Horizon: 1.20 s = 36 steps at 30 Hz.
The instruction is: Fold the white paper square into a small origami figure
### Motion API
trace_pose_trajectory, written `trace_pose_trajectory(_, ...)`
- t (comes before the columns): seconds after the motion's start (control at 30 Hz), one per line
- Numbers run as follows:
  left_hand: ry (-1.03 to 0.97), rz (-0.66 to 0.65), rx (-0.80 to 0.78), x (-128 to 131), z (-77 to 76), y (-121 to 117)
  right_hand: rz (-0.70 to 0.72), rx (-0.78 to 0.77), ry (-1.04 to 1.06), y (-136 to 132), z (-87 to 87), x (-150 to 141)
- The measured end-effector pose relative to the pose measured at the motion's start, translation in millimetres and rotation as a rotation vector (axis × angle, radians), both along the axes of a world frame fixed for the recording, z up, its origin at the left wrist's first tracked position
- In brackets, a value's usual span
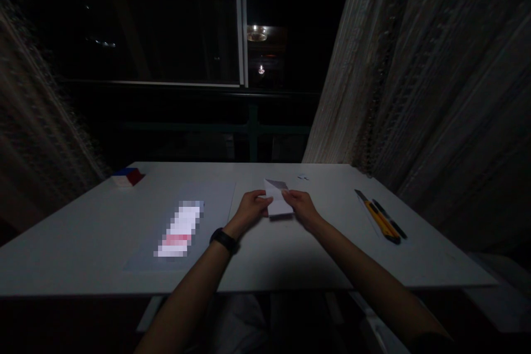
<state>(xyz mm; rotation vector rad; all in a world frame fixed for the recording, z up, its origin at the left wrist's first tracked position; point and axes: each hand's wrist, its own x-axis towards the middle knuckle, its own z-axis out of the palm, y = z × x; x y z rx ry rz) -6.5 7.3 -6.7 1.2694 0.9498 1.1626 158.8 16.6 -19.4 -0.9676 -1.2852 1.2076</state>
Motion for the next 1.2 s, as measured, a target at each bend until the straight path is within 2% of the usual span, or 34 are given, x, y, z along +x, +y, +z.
trace_pose_trajectory(0.17,0.072,-0.045,0.049,-3.3,4.3,-2.8,0.078,-0.036,0.02,0.2,3.4,7.6)
trace_pose_trajectory(0.27,0.085,-0.088,0.042,-4.3,3.3,-2.4,0.057,-0.018,0.016,1.9,6.5,13.6)
trace_pose_trajectory(0.4,0.018,-0.065,0.0,-4.7,-0.1,-0.6,0.05,-0.033,-0.093,3.2,9.9,19.3)
trace_pose_trajectory(0.57,-0.024,-0.052,-0.044,-8.7,-2.5,2.7,0.294,-0.073,-0.13,1.7,13.8,27.0)
trace_pose_trajectory(0.7,0.163,-0.095,0.057,-10.3,1.4,1.6,0.294,-0.088,-0.107,0.0,16.9,31.7)
trace_pose_trajectory(0.77,0.203,-0.118,0.069,-10.2,4.1,-0.4,0.359,-0.115,-0.163,-0.7,17.4,32.7)
trace_pose_trajectory(0.87,0.184,-0.111,0.017,-10.5,6.5,-2.7,0.416,-0.11,-0.217,-0.1,15.9,33.5)
trace_pose_trajectory(1.0,0.145,-0.118,-0.088,-12.3,7.1,-3.5,0.367,-0.071,-0.203,3.1,13.5,35.3)
trace_pose_trajectory(1.2,0.15,-0.08,-0.15,-13.1,10.2,-3.9,0.454,-0.096,-0.215,1.4,17.7,38.2)
